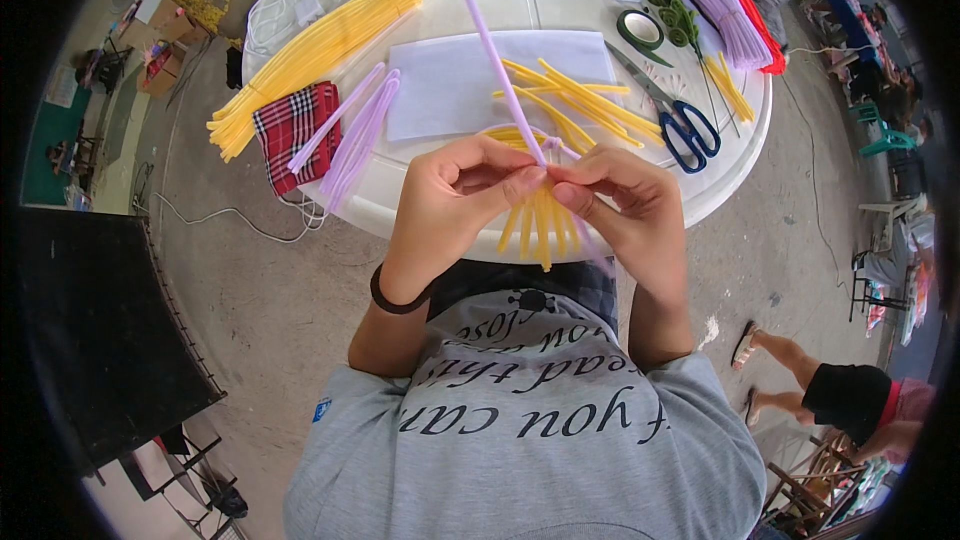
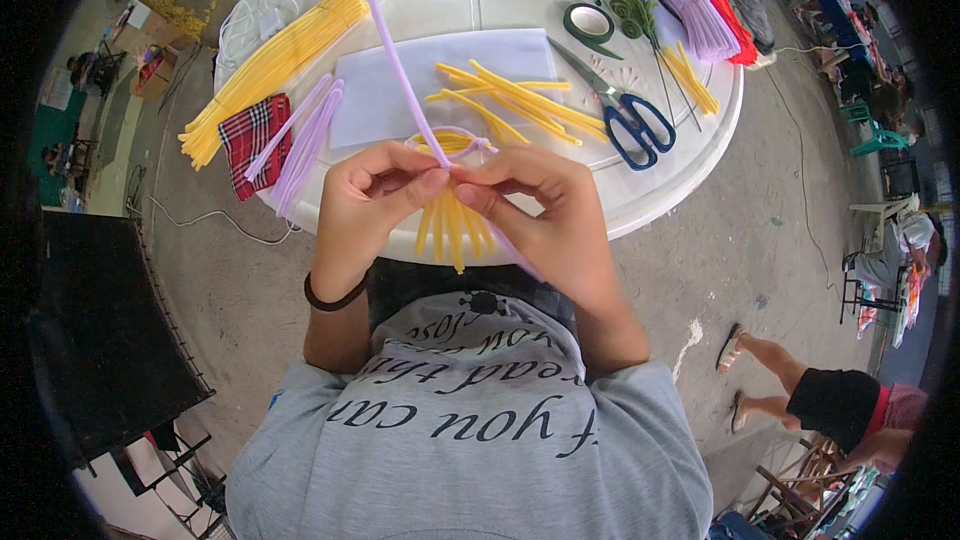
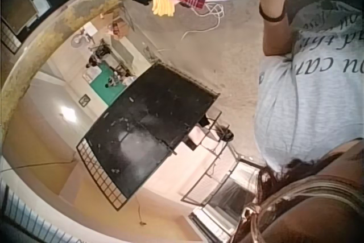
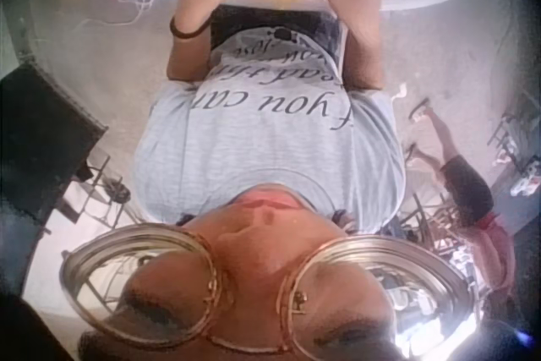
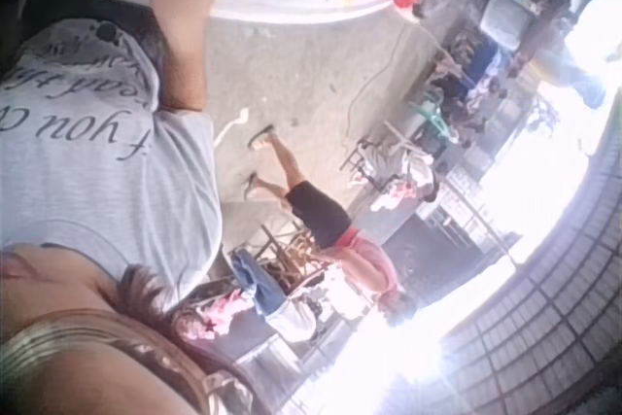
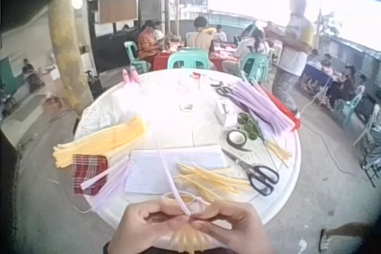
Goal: The person assembles a craft object by hand, grouping together multiple yellow and pink flexible sticks and twisting them at the base to create a looped form.
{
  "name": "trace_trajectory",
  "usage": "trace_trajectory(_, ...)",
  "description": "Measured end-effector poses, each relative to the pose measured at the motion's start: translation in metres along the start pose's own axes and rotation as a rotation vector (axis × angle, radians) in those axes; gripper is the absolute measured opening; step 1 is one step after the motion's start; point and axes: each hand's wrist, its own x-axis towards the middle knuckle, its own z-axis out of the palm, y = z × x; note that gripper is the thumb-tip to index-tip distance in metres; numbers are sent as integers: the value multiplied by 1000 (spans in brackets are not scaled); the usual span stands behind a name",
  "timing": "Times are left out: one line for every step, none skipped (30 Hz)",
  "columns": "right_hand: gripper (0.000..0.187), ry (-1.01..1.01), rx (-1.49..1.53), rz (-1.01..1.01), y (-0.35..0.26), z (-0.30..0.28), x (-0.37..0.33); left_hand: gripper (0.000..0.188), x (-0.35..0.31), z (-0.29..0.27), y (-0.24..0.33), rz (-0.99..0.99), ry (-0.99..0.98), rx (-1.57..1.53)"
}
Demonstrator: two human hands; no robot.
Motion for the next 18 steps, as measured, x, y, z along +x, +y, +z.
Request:
trace_trajectory(11,-5,30,48,-2,-2,1,15,0,0,2,-15,-19,32)
trace_trajectory(12,-20,27,72,-3,-3,2,16,0,0,5,-7,-26,43)
trace_trajectory(12,-36,23,96,-4,-4,3,16,0,1,7,1,-32,55)
trace_trajectory(12,-52,20,119,-4,-4,4,16,0,1,8,10,-38,66)
trace_trajectory(12,-58,28,123,-3,-5,4,16,-1,1,8,18,-30,97)
trace_trajectory(12,-65,36,127,0,-6,4,16,-1,0,6,27,-21,128)
trace_trajectory(13,-73,44,131,2,-7,5,16,-1,0,6,35,-12,160)
trace_trajectory(13,-66,79,142,3,-7,5,16,-2,0,6,43,11,168)
trace_trajectory(14,-59,115,152,4,-7,5,16,-4,2,5,50,34,176)
trace_trajectory(14,-53,151,163,5,-6,5,17,-5,3,6,58,57,184)
trace_trajectory(15,-46,171,176,5,-6,5,17,-5,4,8,149,97,319)
trace_trajectory(16,-38,192,189,6,-6,5,18,-5,6,15,239,138,454)
trace_trajectory(16,-30,213,202,6,-5,5,19,-4,8,20,330,177,589)
trace_trajectory(17,-47,209,203,6,-5,5,21,-2,7,25,457,165,774)
trace_trajectory(17,-64,205,203,5,-4,6,23,2,3,29,584,151,959)
trace_trajectory(17,-80,200,203,4,-4,6,25,5,0,33,713,134,1142)
trace_trajectory(17,-86,185,198,3,-4,6,24,5,-1,37,761,123,1192)
trace_trajectory(16,-92,170,192,3,-4,6,23,6,-2,42,809,112,1242)
